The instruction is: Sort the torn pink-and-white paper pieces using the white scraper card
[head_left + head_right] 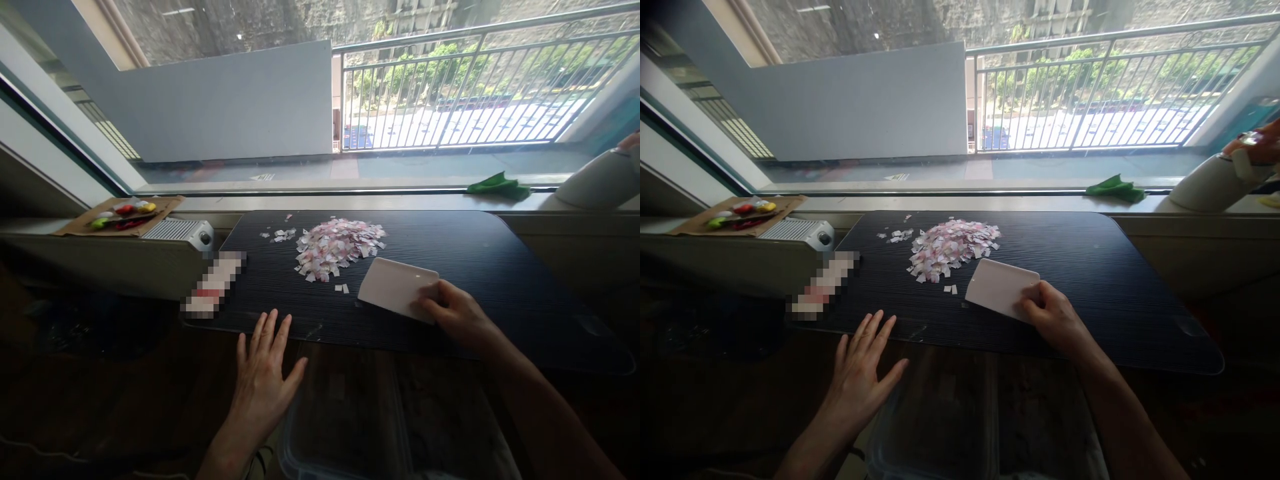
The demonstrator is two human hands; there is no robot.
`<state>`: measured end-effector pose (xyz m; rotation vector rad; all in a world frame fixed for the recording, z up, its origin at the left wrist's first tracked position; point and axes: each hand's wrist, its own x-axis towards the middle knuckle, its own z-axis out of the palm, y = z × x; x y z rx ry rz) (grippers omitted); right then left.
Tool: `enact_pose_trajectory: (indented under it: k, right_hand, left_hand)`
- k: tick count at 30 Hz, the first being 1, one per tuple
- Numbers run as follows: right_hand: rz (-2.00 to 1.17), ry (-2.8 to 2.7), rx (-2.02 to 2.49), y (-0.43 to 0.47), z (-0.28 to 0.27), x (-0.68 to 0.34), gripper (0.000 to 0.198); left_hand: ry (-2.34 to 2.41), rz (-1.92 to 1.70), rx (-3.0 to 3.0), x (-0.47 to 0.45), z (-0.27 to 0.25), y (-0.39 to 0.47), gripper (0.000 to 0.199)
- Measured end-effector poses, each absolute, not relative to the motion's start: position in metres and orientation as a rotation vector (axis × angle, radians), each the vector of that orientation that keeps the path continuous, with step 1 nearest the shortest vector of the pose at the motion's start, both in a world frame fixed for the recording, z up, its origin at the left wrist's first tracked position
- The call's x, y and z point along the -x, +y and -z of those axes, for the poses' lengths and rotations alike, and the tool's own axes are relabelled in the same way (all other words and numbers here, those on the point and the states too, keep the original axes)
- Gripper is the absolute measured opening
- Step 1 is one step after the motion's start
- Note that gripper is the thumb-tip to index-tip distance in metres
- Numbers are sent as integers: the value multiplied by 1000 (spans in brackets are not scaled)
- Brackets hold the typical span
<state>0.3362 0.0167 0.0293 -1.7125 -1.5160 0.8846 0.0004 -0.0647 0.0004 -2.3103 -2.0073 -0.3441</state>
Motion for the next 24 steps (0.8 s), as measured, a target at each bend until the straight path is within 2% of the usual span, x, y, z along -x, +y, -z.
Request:
enact_pose_trajectory:
  k: [11, 24]
  right_hand:
    - [-1099, -1616, 1713, -6, -33, -315, 20]
    - [-1262, -1610, 1644, -16, -39, -314, 16]
  left_hand:
    - [-1998, 326, 2363, -1, 0, -64, 61]
    - [-2057, 405, 2324, -7, -5, -67, 59]
